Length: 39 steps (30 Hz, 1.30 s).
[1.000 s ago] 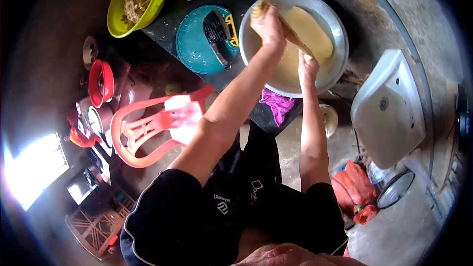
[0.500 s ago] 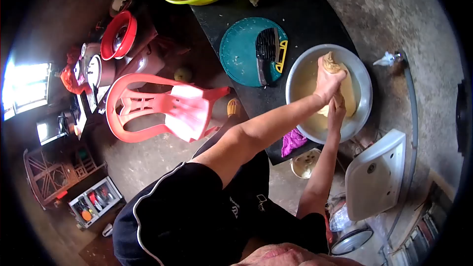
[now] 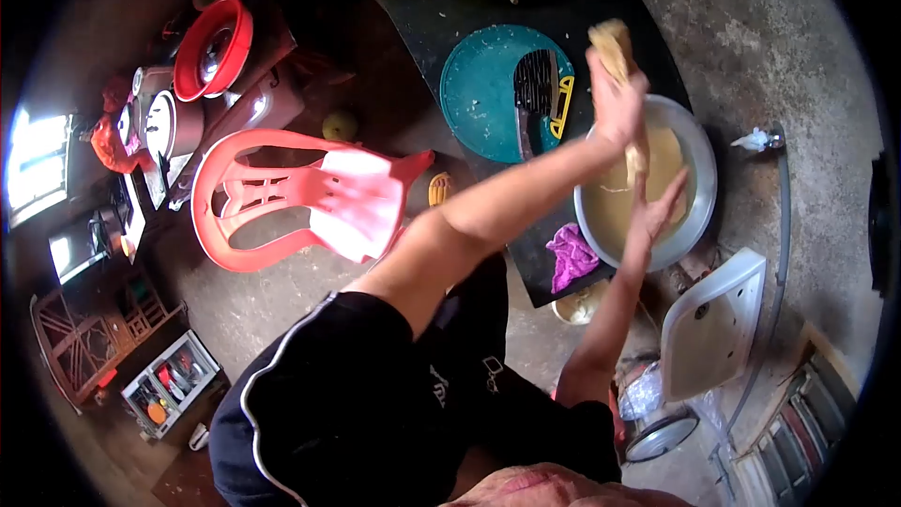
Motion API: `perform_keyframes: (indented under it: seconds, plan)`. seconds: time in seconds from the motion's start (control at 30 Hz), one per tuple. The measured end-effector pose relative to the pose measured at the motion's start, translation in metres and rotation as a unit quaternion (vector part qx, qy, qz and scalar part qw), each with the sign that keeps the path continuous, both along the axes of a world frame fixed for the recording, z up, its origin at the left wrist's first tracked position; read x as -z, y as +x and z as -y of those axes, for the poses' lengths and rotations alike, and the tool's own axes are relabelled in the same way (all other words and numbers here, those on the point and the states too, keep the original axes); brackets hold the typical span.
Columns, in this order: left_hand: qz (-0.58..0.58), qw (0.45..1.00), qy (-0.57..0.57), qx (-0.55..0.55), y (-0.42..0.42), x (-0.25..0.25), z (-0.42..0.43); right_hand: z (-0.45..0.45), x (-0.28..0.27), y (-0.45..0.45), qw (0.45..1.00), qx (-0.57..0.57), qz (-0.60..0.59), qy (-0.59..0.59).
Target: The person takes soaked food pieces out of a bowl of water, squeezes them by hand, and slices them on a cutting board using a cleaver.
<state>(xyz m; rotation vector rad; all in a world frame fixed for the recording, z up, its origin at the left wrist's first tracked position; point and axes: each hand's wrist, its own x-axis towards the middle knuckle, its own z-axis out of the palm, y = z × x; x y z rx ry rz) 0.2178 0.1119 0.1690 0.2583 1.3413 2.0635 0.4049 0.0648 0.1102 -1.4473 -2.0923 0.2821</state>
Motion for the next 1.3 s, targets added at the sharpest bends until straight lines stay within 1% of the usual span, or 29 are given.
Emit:
perform_keyframes:
  seconds: [0.07,0.13,0.2,0.27,0.33,0.37,0.4,0.47,0.5,0.53,0.57,0.6,0.63,0.67,0.7,0.73,0.77,0.8,0.87,0.9,0.93,1.0,1.03,1.07,1.1,1.13,1.2,1.23,1.3]
  plan:
    - [-0.016,0.998,-0.005,-0.057,-0.052,-0.007,0.0,0.033,-0.027,-0.047,0.988,-0.021,-0.13,-0.082]
    - [-0.05,0.997,-0.054,-0.039,-0.111,-0.005,0.004,0.057,0.004,-0.083,0.94,-0.066,-0.256,-0.218]
    - [-0.084,0.994,-0.063,0.017,-0.166,0.003,0.014,0.064,0.028,-0.129,0.971,-0.136,-0.042,-0.195]
    - [-0.193,0.974,-0.111,-0.034,-0.201,0.002,0.028,0.078,0.073,-0.153,0.972,-0.145,0.031,-0.182]
    - [-0.23,0.946,-0.229,0.014,-0.223,0.003,0.047,0.08,0.102,-0.167,0.969,-0.154,0.098,-0.166]
    - [-0.228,0.929,-0.279,0.084,-0.236,0.008,0.055,0.078,0.119,-0.168,0.97,-0.176,0.109,-0.129]
    - [-0.222,0.905,-0.327,0.154,-0.242,0.015,0.061,0.076,0.123,-0.169,0.969,-0.162,0.115,-0.147]
    - [-0.23,0.873,-0.389,0.183,-0.23,0.007,0.076,0.073,0.118,-0.171,0.965,-0.136,0.128,-0.182]
    - [-0.3,0.831,-0.423,0.201,-0.233,0.05,0.076,0.068,0.093,-0.175,0.945,-0.11,0.102,-0.291]
    - [-0.427,0.772,-0.413,0.226,-0.231,0.09,0.077,0.066,0.097,-0.171,0.954,-0.103,0.11,-0.258]
    - [-0.55,0.699,-0.397,0.227,-0.229,0.129,0.078,0.061,0.099,-0.164,0.96,-0.105,0.051,-0.256]
    - [-0.579,0.711,-0.338,0.214,-0.211,0.117,0.082,0.061,0.101,-0.158,0.961,-0.107,-0.007,-0.255]
    - [-0.573,0.719,-0.339,0.199,-0.2,0.142,0.083,0.062,0.062,-0.164,0.929,-0.034,-0.051,-0.364]
    - [-0.568,0.726,-0.34,0.187,-0.189,0.166,0.086,0.064,0.082,-0.155,0.949,-0.032,-0.158,-0.27]
    - [-0.512,0.726,-0.382,0.253,-0.178,0.142,0.091,0.065,0.07,-0.153,0.877,0.022,-0.28,-0.391]
    - [-0.407,0.716,-0.518,0.23,-0.156,0.123,0.1,0.067,0.05,-0.15,0.772,0.076,-0.393,-0.494]
    - [-0.442,0.715,-0.485,0.242,-0.152,0.128,0.106,0.074,0.04,-0.155,0.755,0.118,-0.438,-0.474]
    - [-0.478,0.711,-0.451,0.252,-0.153,0.135,0.111,0.082,0.049,-0.142,0.732,0.072,-0.489,-0.469]
    - [-0.621,0.656,-0.359,0.237,-0.159,0.151,0.118,0.096,0.047,-0.136,0.735,-0.011,-0.522,-0.432]
    - [-0.664,0.624,-0.325,0.252,-0.165,0.161,0.119,0.096,0.046,-0.137,0.801,-0.103,-0.455,-0.375]
    - [-0.704,0.591,-0.288,0.269,-0.169,0.161,0.121,0.095,0.032,-0.143,0.784,-0.059,-0.429,-0.444]
    - [-0.676,0.645,-0.2,0.295,-0.177,0.168,0.127,0.087,0.032,-0.151,0.761,0.067,-0.364,-0.534]
    - [-0.666,0.671,-0.163,0.283,-0.18,0.177,0.126,0.09,0.051,-0.163,0.753,0.136,-0.405,-0.501]
    - [-0.655,0.695,-0.125,0.269,-0.182,0.185,0.125,0.089,0.072,-0.163,0.962,-0.031,-0.138,-0.232]
    - [-0.661,0.701,-0.114,0.24,-0.181,0.183,0.127,0.083,0.072,-0.167,0.987,-0.07,-0.041,-0.142]
    - [-0.671,0.68,-0.126,0.268,-0.182,0.181,0.129,0.079,0.071,-0.171,0.991,-0.108,0.057,-0.051]
    - [-0.687,0.633,-0.149,0.326,-0.186,0.18,0.13,0.08,0.082,-0.173,0.983,-0.136,0.11,-0.053]
    - [-0.688,0.658,-0.104,0.288,-0.186,0.184,0.127,0.082,0.086,-0.174,0.981,-0.14,0.12,-0.065]
    - [-0.678,0.669,-0.098,0.289,-0.186,0.182,0.126,0.086,0.093,-0.174,0.977,-0.145,0.143,-0.07]
